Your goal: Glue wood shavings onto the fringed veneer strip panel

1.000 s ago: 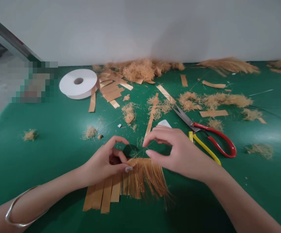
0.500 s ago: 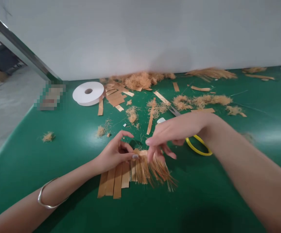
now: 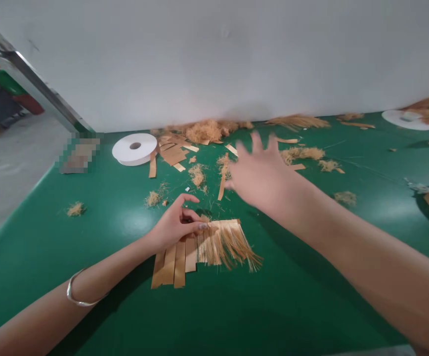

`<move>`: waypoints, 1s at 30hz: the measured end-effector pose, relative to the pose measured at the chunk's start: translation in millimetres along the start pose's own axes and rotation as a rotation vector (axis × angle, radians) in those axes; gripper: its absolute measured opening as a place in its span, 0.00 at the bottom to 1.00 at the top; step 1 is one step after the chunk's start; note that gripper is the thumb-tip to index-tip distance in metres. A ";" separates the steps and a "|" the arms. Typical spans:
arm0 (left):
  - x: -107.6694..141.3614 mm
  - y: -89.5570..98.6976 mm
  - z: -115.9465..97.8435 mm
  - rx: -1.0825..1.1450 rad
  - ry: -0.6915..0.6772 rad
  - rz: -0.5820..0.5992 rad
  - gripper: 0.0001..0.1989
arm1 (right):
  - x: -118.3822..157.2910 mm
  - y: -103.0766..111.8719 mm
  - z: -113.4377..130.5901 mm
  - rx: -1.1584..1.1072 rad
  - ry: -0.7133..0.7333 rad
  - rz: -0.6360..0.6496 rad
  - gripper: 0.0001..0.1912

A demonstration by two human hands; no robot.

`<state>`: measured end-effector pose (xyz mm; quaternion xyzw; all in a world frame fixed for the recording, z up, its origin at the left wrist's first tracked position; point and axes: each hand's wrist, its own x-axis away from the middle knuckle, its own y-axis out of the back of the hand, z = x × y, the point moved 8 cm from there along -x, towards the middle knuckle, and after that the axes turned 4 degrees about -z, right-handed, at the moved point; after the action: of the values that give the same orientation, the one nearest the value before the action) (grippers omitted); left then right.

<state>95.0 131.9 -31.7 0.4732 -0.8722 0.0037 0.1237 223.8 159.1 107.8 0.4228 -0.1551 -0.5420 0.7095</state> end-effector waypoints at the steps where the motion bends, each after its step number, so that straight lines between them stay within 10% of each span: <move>1: 0.5 -0.1 -0.3 -0.010 -0.005 -0.004 0.22 | 0.4 7.9 1.6 -0.004 0.014 -0.111 0.21; 3: 1.3 -0.3 -1.7 -0.022 -0.021 -0.010 0.22 | 2.4 5.3 7.9 -0.103 0.044 -0.069 0.25; 8: 2.4 -1.8 -4.8 -0.029 -0.054 -0.013 0.23 | 42.2 -51.9 9.7 -0.046 -0.018 0.856 0.28; 11: 2.5 -1.4 -3.6 -0.059 -0.042 -0.024 0.22 | 16.4 -15.3 -5.4 0.468 -0.073 0.323 0.22; 14: 2.0 -1.5 -1.6 -0.058 -0.027 -0.023 0.23 | 7.4 26.4 20.2 0.274 0.053 -0.233 0.29; 17: 1.5 -0.9 -2.6 -0.045 -0.050 -0.031 0.24 | 8.8 -10.5 32.4 -0.258 0.058 0.286 0.34; 20: 2.2 -0.6 -5.0 -0.049 -0.073 -0.031 0.24 | 34.3 -49.9 6.0 -0.014 -0.235 0.842 0.32; 23: 3.8 -1.1 -6.0 -0.047 -0.067 -0.021 0.23 | 3.5 -11.8 -15.0 0.504 -0.248 0.228 0.20; 25: 4.6 -1.5 -6.2 -0.038 -0.064 -0.017 0.23 | -4.0 10.5 4.2 0.342 -0.028 -0.169 0.21; 27: 4.7 -1.3 -6.0 -0.026 -0.067 -0.022 0.23 | -3.5 4.6 11.9 -0.136 0.059 -0.103 0.25; 30: 4.5 -1.4 -6.3 -0.008 -0.088 -0.029 0.24 | 10.0 -28.1 26.0 -0.702 -0.052 0.368 0.43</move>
<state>95.1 128.2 -24.8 0.4849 -0.8699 -0.0227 0.0870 191.8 137.3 99.2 0.1057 -0.0514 -0.4365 0.8920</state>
